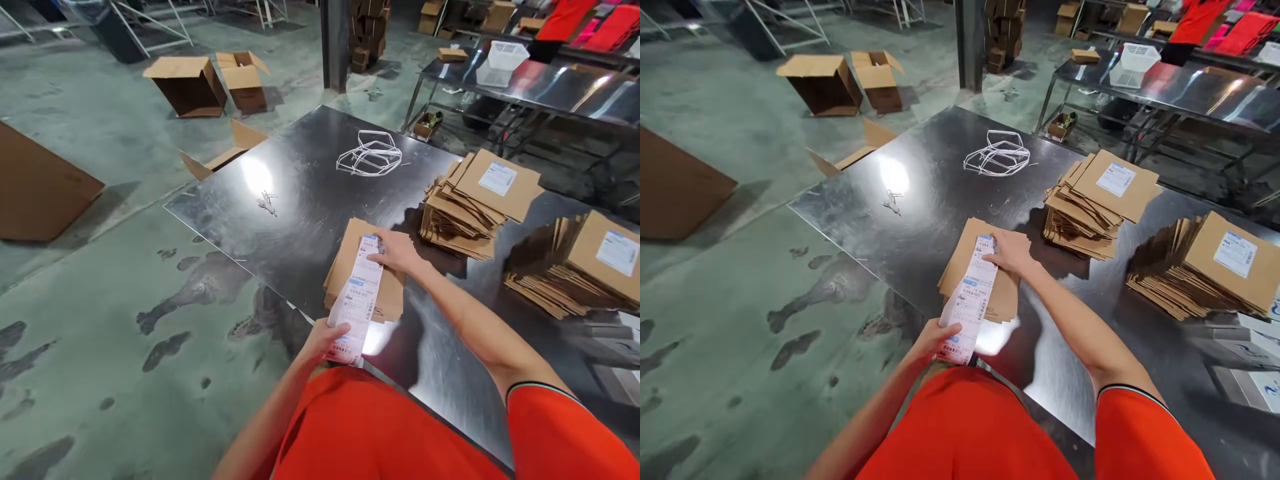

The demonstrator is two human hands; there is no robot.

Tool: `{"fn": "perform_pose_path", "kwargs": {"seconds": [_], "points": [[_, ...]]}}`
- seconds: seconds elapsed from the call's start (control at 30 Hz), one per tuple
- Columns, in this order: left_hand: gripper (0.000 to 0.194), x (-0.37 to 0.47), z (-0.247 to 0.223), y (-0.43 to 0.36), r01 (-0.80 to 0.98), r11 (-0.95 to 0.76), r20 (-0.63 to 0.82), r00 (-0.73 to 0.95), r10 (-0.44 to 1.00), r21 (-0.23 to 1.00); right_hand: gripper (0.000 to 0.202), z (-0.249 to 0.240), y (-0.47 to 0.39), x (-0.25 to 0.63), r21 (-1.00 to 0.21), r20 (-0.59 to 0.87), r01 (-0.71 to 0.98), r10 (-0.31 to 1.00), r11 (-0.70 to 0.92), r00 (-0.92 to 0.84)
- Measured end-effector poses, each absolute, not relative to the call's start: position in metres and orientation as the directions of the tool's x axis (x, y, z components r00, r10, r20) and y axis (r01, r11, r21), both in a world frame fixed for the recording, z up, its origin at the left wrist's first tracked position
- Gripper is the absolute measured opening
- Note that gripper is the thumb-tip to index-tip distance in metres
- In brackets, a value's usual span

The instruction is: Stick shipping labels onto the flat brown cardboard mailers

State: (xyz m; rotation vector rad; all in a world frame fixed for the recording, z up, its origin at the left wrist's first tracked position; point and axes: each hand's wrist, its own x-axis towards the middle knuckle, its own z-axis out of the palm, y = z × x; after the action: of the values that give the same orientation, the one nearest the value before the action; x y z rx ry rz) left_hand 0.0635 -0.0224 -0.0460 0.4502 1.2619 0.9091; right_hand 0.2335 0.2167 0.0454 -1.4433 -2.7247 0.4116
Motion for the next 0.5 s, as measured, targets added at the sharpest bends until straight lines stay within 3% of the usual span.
{"fn": "perform_pose_path", "kwargs": {"seconds": [0.07,0.17,0.2,0.27,0.37,0.43,0.5], "points": [[0.049,0.054,-0.046,-0.037,-0.214,0.651,-0.66,0.035,0.751,0.729,0.062,0.045,0.212,0.234,-0.14,-0.106,0.856,0.852,0.498,-0.513],[0.037,0.037,-0.04,-0.062,0.13,0.624,-0.629,-0.005,0.777,0.77,0.079,0.043,0.202,0.235,-0.025,0.002,0.909,0.91,0.415,-0.415],[0.035,0.032,-0.036,-0.065,0.27,0.522,-0.542,-0.002,0.841,0.809,0.074,0.041,0.198,0.234,-0.036,0.04,0.899,0.9,0.436,-0.434],[0.025,0.026,-0.025,-0.059,0.52,0.146,-0.221,0.085,0.972,0.841,0.054,0.033,0.192,0.228,-0.11,0.087,0.825,0.832,0.554,-0.547],[0.013,0.026,-0.014,-0.021,0.687,-0.418,0.244,0.341,0.908,0.594,0.052,0.016,0.186,0.213,-0.184,0.113,0.76,0.781,0.624,-0.614],[0.012,0.028,-0.014,0.006,0.724,-0.548,0.316,0.449,0.836,0.419,0.062,0.007,0.179,0.204,-0.171,0.105,0.791,0.809,0.587,-0.578],[0.011,0.029,-0.021,0.023,0.755,-0.569,0.298,0.489,0.82,0.325,0.065,0.001,0.166,0.199,-0.165,0.088,0.764,0.781,0.624,-0.618]]}}
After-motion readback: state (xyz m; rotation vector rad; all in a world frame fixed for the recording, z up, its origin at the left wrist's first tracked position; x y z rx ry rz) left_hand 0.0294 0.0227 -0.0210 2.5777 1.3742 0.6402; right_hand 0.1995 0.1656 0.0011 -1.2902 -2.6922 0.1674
